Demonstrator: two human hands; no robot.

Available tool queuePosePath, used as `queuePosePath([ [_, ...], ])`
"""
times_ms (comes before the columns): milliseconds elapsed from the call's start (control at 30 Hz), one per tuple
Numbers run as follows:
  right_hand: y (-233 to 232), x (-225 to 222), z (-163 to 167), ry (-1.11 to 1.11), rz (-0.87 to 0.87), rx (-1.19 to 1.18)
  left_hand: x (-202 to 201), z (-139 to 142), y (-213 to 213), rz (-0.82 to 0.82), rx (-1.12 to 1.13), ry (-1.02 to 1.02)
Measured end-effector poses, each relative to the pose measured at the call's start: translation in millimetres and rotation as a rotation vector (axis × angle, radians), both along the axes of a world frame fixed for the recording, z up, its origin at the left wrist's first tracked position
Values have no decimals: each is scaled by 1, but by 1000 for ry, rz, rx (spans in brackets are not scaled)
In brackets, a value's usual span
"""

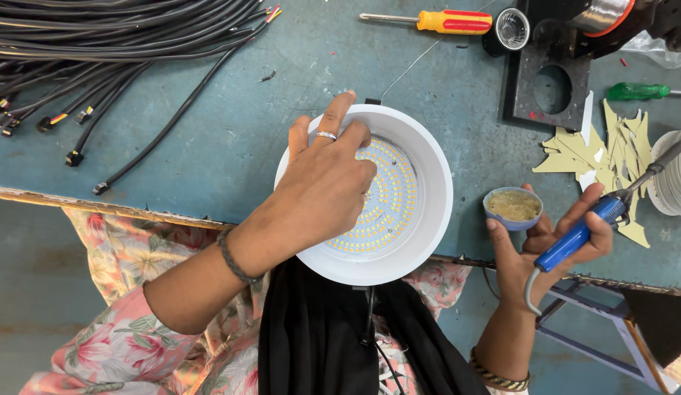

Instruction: The person assembles LED light fixtures by inserting wires into the back of the housing, connecting them to the LED board, applying flux, and soldering the connections. The person repeats this process for multiple units, using a soldering iron and flux.

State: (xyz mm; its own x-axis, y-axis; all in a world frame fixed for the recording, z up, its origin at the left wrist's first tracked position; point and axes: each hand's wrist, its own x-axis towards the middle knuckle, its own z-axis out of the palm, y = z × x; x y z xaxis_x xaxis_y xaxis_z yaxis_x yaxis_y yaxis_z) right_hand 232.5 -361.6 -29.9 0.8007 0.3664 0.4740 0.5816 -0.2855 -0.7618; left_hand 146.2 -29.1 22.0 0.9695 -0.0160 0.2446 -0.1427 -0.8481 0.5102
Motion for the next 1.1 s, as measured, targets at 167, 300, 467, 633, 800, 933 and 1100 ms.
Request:
queuePosePath([
  [167, 0, 1, 3, -48, -42, -64, 3, 1, -1, 2, 11, 55],
  [300, 6, -5, 14, -108, -41, -77, 4, 2, -1, -1, 7, 62],
  [467, 15, -13, 34, -143, 21, -5, 4, 1, 0, 0, -11, 49],
  [633, 20, -21, 44, -195, 90, 77, 5, -1, -1, 1, -8, 50],
  [800, 5, -28, 50, -227, 78, 130, 4, -2, -1, 6, -4, 10],
  [933, 1, -33, 52, -192, 4, 305, 5, -2, -2, 7, 1, 31],
  [1100, 9, -36, 67, -486, -144, 107, 6, -2, -2, 0, 13, 47],
])
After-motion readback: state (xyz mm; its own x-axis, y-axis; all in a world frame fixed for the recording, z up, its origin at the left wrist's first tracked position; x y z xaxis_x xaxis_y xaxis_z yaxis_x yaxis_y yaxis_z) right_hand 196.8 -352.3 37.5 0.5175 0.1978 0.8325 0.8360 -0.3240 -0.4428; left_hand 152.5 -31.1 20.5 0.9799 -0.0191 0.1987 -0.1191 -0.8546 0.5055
